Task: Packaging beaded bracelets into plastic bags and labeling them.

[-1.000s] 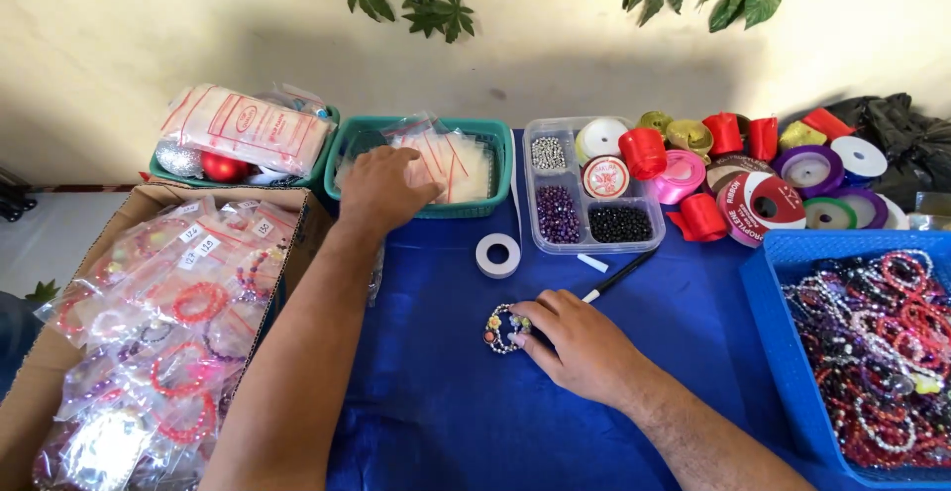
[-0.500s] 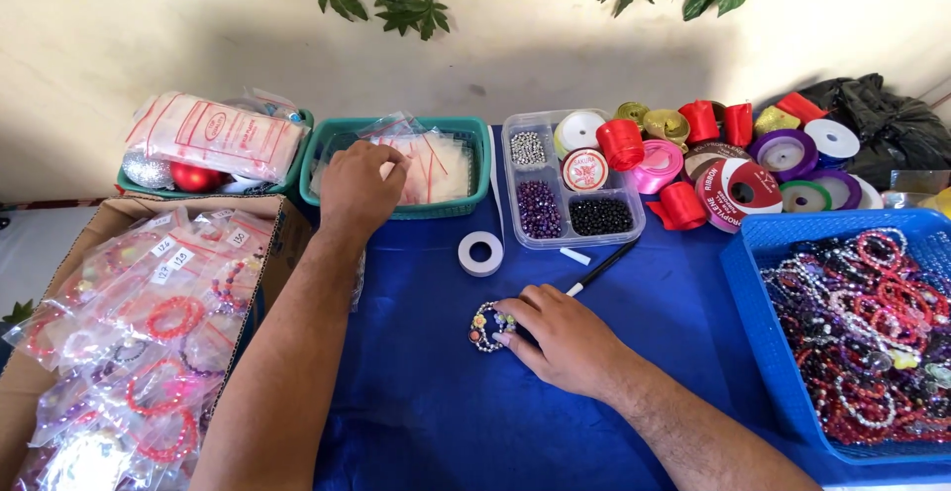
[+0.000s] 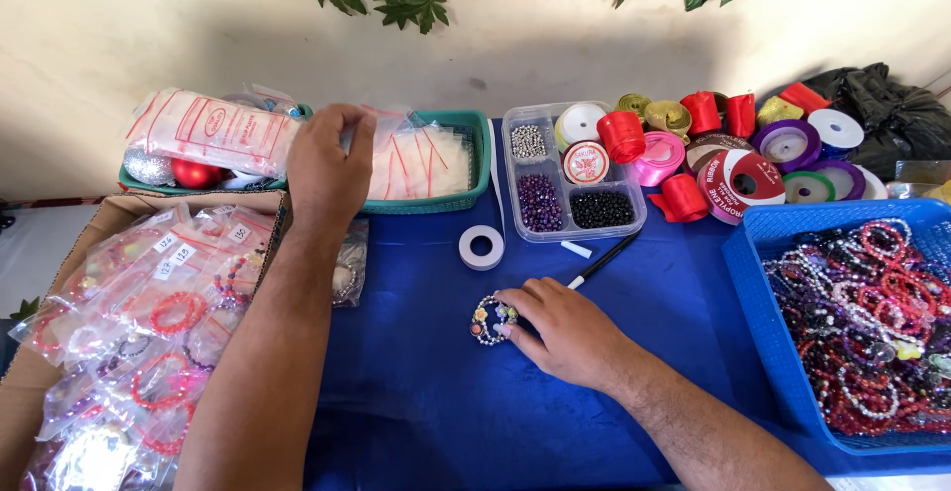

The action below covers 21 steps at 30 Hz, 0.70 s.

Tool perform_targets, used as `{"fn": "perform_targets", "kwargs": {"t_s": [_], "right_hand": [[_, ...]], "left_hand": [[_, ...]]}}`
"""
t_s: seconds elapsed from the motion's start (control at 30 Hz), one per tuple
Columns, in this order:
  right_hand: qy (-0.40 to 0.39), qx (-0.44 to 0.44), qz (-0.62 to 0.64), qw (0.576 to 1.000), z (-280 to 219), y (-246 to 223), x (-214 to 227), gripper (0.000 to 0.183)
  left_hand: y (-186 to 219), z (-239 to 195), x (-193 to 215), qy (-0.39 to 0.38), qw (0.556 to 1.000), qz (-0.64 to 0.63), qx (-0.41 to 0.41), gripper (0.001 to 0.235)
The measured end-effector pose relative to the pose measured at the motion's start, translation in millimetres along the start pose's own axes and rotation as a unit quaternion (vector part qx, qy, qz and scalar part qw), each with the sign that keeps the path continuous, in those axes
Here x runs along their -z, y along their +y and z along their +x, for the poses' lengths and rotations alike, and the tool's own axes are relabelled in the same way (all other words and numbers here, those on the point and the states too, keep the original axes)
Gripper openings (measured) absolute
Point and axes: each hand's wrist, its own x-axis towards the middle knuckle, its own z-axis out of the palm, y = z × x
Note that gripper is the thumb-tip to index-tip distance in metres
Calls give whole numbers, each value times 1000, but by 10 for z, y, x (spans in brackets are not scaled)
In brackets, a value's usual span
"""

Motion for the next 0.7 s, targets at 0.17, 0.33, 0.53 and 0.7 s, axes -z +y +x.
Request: {"fn": "perform_targets", "kwargs": {"t_s": [0.17, 0.33, 0.53, 0.7], "right_hand": [[128, 12, 39, 991, -26, 2, 8, 31], [243, -16, 179, 953, -82, 30, 42, 24], [101, -97, 396, 907, -39, 163, -113, 28], [9, -179, 426, 887, -16, 207, -191, 19]], "left_hand": [[497, -213, 180, -51, 991, -123, 16, 17], [859, -784, 183, -231, 931, -242, 142, 17], [672, -1361, -151, -372, 862, -317, 135, 23], [623, -1448, -207, -454, 799, -326, 221, 28]]}}
